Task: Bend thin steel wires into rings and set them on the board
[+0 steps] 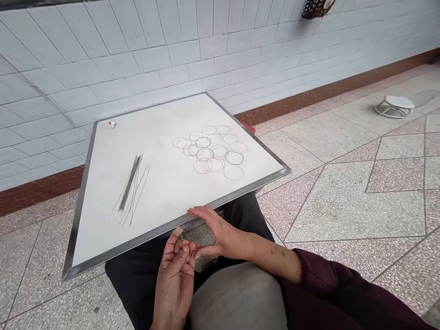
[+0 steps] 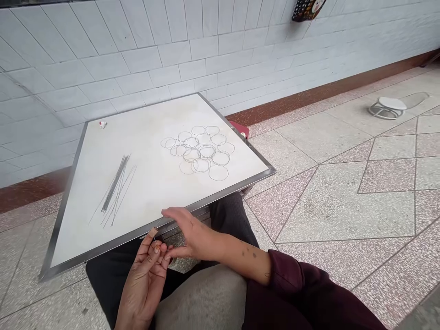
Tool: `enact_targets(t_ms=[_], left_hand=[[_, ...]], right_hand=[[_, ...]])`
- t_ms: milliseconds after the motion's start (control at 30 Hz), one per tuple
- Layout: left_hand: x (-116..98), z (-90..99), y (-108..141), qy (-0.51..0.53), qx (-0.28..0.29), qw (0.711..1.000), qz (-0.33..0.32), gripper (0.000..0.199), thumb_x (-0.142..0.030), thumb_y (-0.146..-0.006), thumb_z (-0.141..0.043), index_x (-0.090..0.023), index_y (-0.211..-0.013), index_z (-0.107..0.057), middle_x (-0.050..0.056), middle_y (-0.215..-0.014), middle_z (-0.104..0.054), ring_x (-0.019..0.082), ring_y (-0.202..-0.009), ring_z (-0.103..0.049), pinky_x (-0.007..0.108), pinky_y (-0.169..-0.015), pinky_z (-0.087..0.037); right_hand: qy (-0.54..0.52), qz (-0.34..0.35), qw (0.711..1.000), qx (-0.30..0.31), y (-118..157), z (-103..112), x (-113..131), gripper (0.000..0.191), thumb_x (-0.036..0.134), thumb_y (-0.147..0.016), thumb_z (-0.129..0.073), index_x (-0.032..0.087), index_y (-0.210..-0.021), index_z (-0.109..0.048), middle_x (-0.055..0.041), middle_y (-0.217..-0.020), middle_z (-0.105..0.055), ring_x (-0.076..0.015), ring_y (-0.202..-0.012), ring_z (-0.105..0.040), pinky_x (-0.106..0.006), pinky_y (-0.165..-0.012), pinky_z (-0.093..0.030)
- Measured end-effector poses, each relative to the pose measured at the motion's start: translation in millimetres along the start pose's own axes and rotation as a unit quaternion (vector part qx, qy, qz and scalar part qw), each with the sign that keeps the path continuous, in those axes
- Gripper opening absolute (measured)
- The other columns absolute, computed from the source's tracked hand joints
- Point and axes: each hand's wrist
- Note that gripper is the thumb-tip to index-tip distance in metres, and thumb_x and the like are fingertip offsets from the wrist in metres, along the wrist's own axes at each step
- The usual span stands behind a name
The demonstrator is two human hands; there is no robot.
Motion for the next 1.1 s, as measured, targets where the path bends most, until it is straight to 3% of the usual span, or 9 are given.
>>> enact_targets(t_ms=[433, 567, 633, 700, 767, 833, 967, 1100], left_hand=[[3, 0.0, -1, -0.02, 0.013, 0.999, -0.023, 0.041, 0.004, -0.073, -0.071, -0.02, -0.106, -0.07, 0.0, -0.078, -0.071, 0.011, -0.072, -0.07, 0.025, -0.079, -0.059], [0, -0.1, -2, -0.044, 0.021, 0.998, -0.033, 0.043, 0.002, -0.071, -0.074, -0.021, -0.107, -0.069, 0.0, -0.079, -0.07, 0.012, -0.071, -0.07, 0.026, -0.078, -0.059], [-2, -0.1, -4, -0.072, 0.028, 0.996, -0.041, 0.044, -0.002, -0.07, -0.077, -0.021, -0.109, -0.068, -0.001, -0.079, -0.07, 0.013, -0.073, -0.07, 0.028, -0.078, -0.058], [-6, -0.4, -5, -0.116, 0.036, 0.992, -0.042, 0.048, -0.009, -0.069, -0.081, -0.021, -0.113, -0.066, -0.001, -0.079, -0.07, 0.015, -0.075, -0.07, 0.03, -0.078, -0.058], [-9, -1.2, -7, -0.171, 0.05, 0.983, -0.043, 0.053, -0.015, -0.067, -0.084, -0.02, -0.116, -0.064, 0.0, -0.078, -0.071, 0.016, -0.075, -0.07, 0.031, -0.077, -0.058], [-11, -2.5, -10, -0.226, 0.066, 0.97, -0.051, 0.058, -0.02, -0.066, -0.085, -0.019, -0.119, -0.062, 0.0, -0.077, -0.072, 0.018, -0.074, -0.07, 0.033, -0.076, -0.057], [-16, -6.1, -12, -0.313, 0.084, 0.944, -0.058, 0.066, -0.026, -0.066, -0.085, -0.019, -0.126, -0.057, 0.001, -0.077, -0.074, 0.021, -0.075, -0.072, 0.034, -0.076, -0.055], [-21, -9.6, -11, -0.341, 0.103, 0.933, -0.045, 0.075, -0.027, -0.066, -0.084, -0.017, -0.134, -0.053, 0.002, -0.075, -0.074, 0.022, -0.075, -0.071, 0.034, -0.074, -0.055]], right_hand=[[0.023, 0.016, 0.999, 0.023, 6, -2, -4, 0.109, 0.044, -0.074, -0.08, 0.021, -0.154, -0.008, -0.022, -0.147, -0.034, -0.0305, -0.141, -0.033, -0.048, -0.117, -0.031], [-0.025, 0.014, 1.0, -0.01, 7, 0, -10, 0.125, 0.055, -0.06, -0.086, 0.022, -0.153, -0.009, -0.0217, -0.15, -0.026, -0.0332, -0.14, -0.032, -0.048, -0.115, -0.033], [-0.052, -0.006, 0.996, -0.067, 7, 5, -11, 0.11, 0.061, -0.066, -0.08, 0.022, -0.15, -0.021, -0.0189, -0.144, -0.034, -0.0301, -0.13, -0.043, -0.046, -0.108, -0.041], [-0.054, -0.048, 0.99, -0.119, 6, 12, -11, 0.071, 0.059, -0.085, -0.064, 0.022, -0.14, -0.04, -0.0133, -0.125, -0.051, -0.0227, -0.109, -0.056, -0.041, -0.094, -0.05], [-0.038, -0.089, 0.986, -0.138, 5, 19, -10, 0.043, 0.051, -0.095, -0.054, 0.022, -0.126, -0.055, -0.008, -0.104, -0.06, -0.0172, -0.087, -0.06, -0.034, -0.08, -0.054], [-0.011, -0.09, 0.988, -0.122, 2, 24, -10, 0.034, 0.047, -0.094, -0.058, 0.022, -0.116, -0.063, -0.006, -0.095, -0.064, -0.016, -0.079, -0.059, -0.031, -0.074, -0.053], [0.071, 0.013, 0.997, -0.039, -4, 26, -11, 0.024, 0.042, -0.091, -0.064, 0.022, -0.103, -0.07, -0.0062, -0.093, -0.07, -0.0188, -0.09, -0.059, -0.035, -0.085, -0.05], [0.122, 0.094, 0.987, 0.032, -9, 23, -7, 0.02, 0.036, -0.096, -0.058, 0.022, -0.102, -0.071, -0.0055, -0.092, -0.071, -0.0176, -0.085, -0.059, -0.034, -0.083, -0.048]])
Point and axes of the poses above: each hand's wrist, its own y-axis away from the middle knuckle, its own z-axis out of the back of the hand, x = y × z
